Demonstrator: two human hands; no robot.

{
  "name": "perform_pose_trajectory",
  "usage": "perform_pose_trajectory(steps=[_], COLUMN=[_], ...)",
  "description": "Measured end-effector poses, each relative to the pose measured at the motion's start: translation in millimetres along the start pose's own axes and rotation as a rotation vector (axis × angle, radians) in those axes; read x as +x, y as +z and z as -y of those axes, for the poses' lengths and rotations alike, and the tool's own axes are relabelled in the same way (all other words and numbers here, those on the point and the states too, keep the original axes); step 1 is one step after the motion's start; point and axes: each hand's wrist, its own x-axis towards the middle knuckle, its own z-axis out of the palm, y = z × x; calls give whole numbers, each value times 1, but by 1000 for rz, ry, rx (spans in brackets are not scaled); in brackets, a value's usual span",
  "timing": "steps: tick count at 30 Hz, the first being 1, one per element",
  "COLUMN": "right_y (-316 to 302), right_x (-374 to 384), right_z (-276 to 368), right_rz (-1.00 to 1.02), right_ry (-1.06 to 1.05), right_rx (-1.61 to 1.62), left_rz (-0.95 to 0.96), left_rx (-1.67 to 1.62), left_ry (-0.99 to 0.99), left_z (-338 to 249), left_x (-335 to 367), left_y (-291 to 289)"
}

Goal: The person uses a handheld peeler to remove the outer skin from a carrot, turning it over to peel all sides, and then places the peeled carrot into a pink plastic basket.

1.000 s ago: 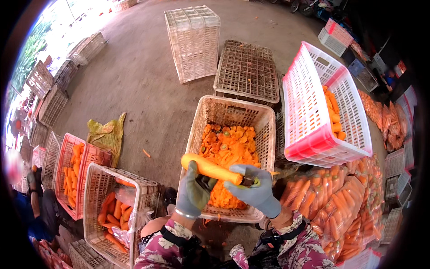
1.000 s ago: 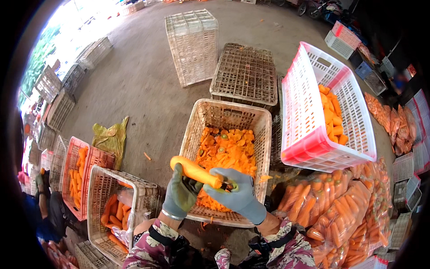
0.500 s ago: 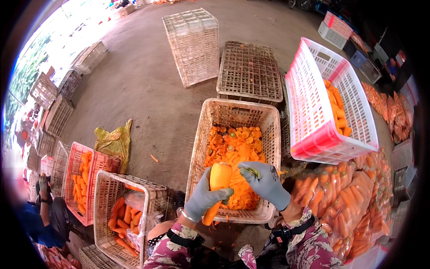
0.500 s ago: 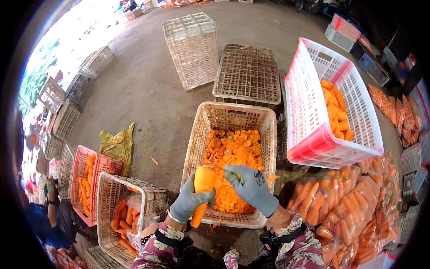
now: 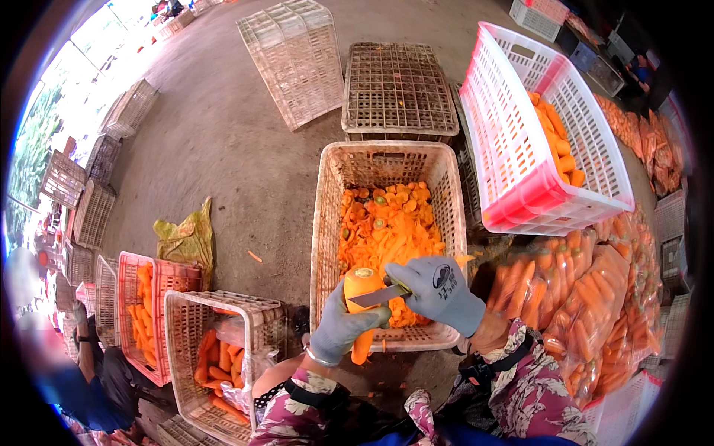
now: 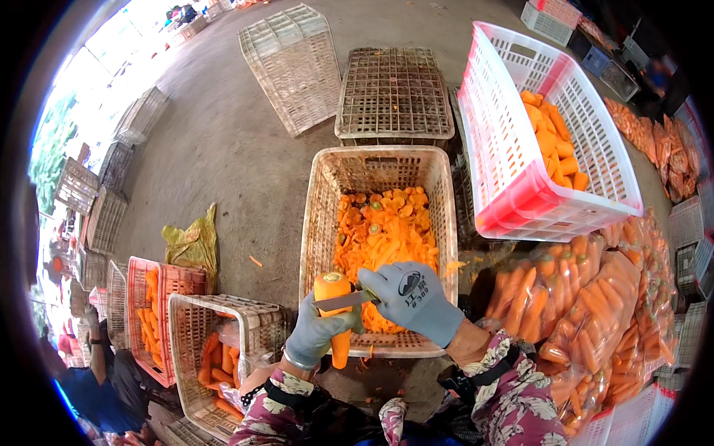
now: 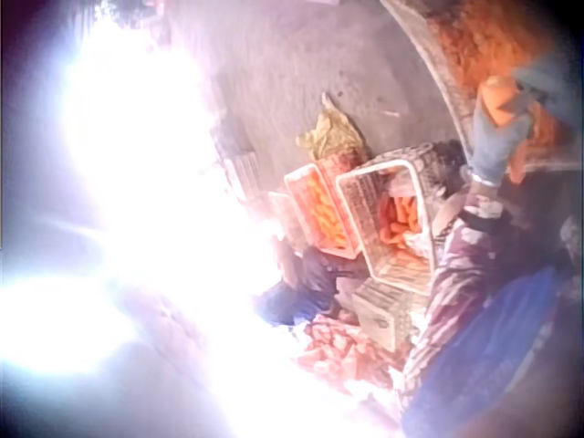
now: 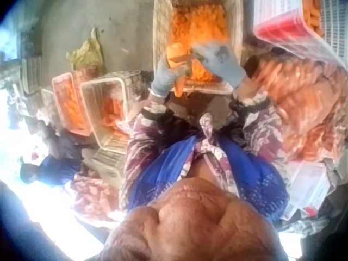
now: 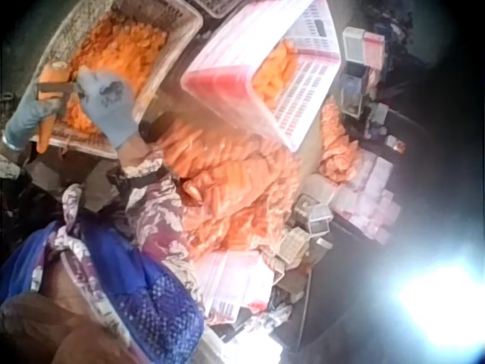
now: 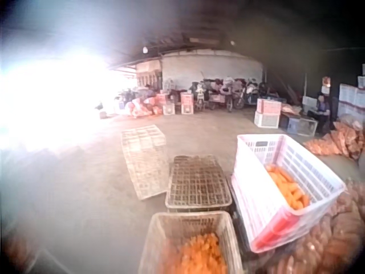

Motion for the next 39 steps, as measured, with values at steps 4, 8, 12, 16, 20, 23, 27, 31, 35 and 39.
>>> perform_pose_trajectory(steps=[4, 8, 12, 16, 20, 23, 27, 31, 35, 39], right_y=[2, 0, 3, 20, -7, -18, -8, 0, 11, 6], right_x=[-1, -1, -2, 3, 12, 25, 32, 30, 31, 36], right_z=[0, 0, 1, 1, -21, -5, 5, 8, 7, 11], right_rz=[-10, -19, -50, -211, -301, -373, -281, -280, -342, -489], right_ry=[-2, -10, -40, 339, 563, 709, 505, 474, 788, 817], right_rx=[14, -2, -15, 805, 1666, 1891, 1872, 1533, 1407, 1357], left_rz=[20, 51, 59, 123, 80, 82, 107, 89, 75, 74], left_rx=[-52, -55, -194, -446, -540, -499, -402, -392, -326, -297], left_ry=[-24, -56, -160, -171, -239, -273, -273, -305, -351, -364], left_z=[-6, -5, 1, -1, 4, 18, 21, 18, 17, 14], left_x=[-3, -3, -6, -10, -8, -8, -8, -4, -4, -2], left_y=[9, 8, 5, 7, 13, 10, 16, 28, 35, 37])
